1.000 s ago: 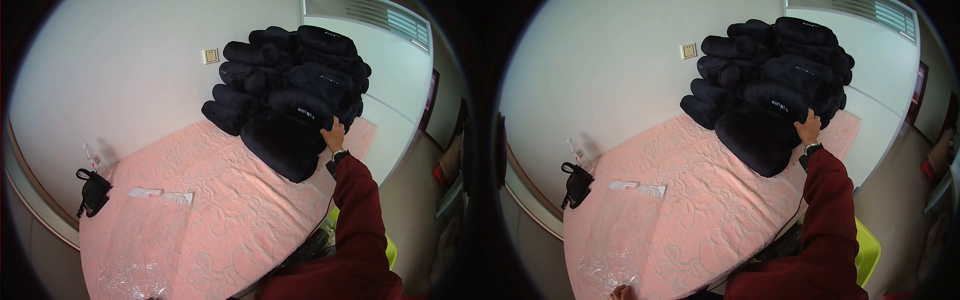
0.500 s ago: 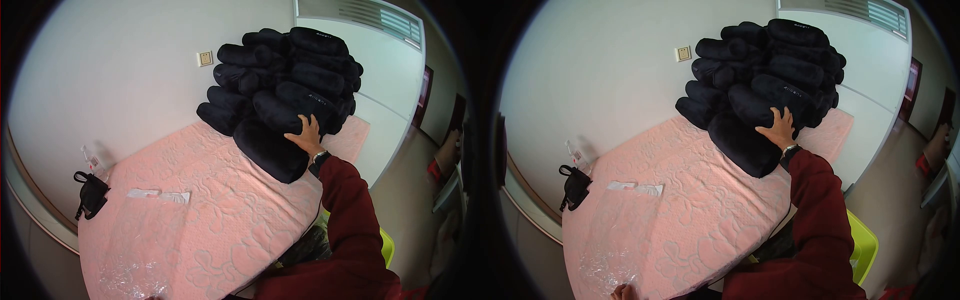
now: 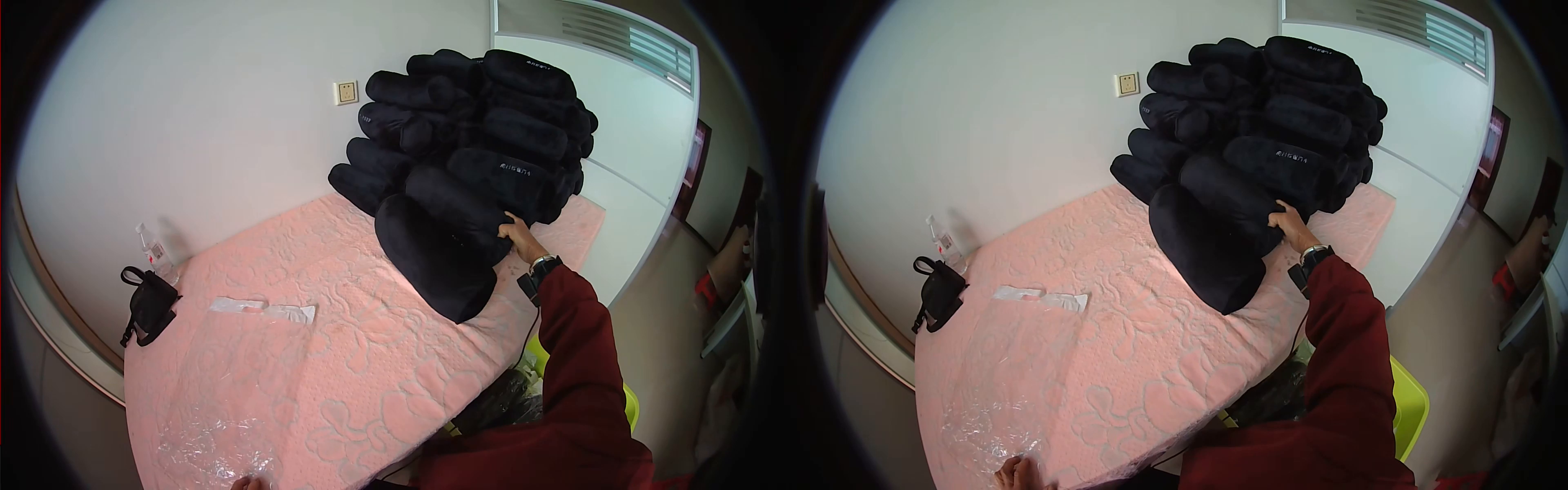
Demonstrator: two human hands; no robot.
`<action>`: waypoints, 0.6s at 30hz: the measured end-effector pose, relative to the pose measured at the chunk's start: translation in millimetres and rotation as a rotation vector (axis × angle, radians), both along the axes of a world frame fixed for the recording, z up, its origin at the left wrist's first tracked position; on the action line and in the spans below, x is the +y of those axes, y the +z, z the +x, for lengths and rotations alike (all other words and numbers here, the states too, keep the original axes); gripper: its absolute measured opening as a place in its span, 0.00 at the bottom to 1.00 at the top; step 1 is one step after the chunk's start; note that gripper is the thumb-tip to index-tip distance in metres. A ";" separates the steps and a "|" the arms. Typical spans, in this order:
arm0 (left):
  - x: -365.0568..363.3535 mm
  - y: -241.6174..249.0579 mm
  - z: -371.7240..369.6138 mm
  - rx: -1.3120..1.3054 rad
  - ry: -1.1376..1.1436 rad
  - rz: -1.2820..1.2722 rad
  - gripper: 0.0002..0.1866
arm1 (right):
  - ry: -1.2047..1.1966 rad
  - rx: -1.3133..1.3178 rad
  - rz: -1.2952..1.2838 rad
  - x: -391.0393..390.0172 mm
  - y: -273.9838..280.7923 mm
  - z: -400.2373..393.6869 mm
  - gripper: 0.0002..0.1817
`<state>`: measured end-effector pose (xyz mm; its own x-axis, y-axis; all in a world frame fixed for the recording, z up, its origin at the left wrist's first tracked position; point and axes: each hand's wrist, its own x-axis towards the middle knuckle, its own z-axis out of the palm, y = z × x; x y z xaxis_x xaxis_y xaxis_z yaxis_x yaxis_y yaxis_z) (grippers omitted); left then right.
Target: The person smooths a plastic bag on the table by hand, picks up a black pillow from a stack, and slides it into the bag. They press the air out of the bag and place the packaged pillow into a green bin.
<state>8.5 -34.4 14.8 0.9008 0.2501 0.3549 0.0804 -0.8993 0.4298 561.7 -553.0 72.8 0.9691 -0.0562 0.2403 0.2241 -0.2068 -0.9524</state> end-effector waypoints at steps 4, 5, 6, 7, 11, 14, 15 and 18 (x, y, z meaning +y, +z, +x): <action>-1.6 -0.8 -0.5 -0.005 -0.001 -0.037 0.33 | 0.246 0.324 0.234 -9.3 -27.1 -9.3 0.13; -2.1 -0.7 -1.1 0.004 0.002 -0.041 0.33 | 0.230 0.419 0.123 -12.3 -32.1 -14.3 0.12; -1.7 0.1 -1.1 0.013 0.003 -0.042 0.33 | 0.214 0.513 0.014 -15.5 -35.5 -18.2 0.10; -1.0 0.8 0.1 0.019 0.002 -0.041 0.33 | 0.210 0.516 0.021 -13.1 -30.0 -27.0 0.10; -0.7 1.0 0.9 0.026 0.005 -0.028 0.32 | -0.653 -0.325 -0.457 -28.7 -22.8 -30.2 0.15; -1.5 1.1 1.5 0.034 0.011 -0.017 0.33 | -0.871 -0.737 -0.672 -57.5 -5.9 -8.5 0.29; -2.0 1.3 2.1 0.035 0.020 -0.012 0.33 | -0.909 -0.696 -0.709 -61.9 3.8 -5.8 0.35; -2.2 2.4 4.1 0.038 0.018 0.000 0.33 | -0.891 -0.637 -0.606 -68.5 12.0 18.4 0.42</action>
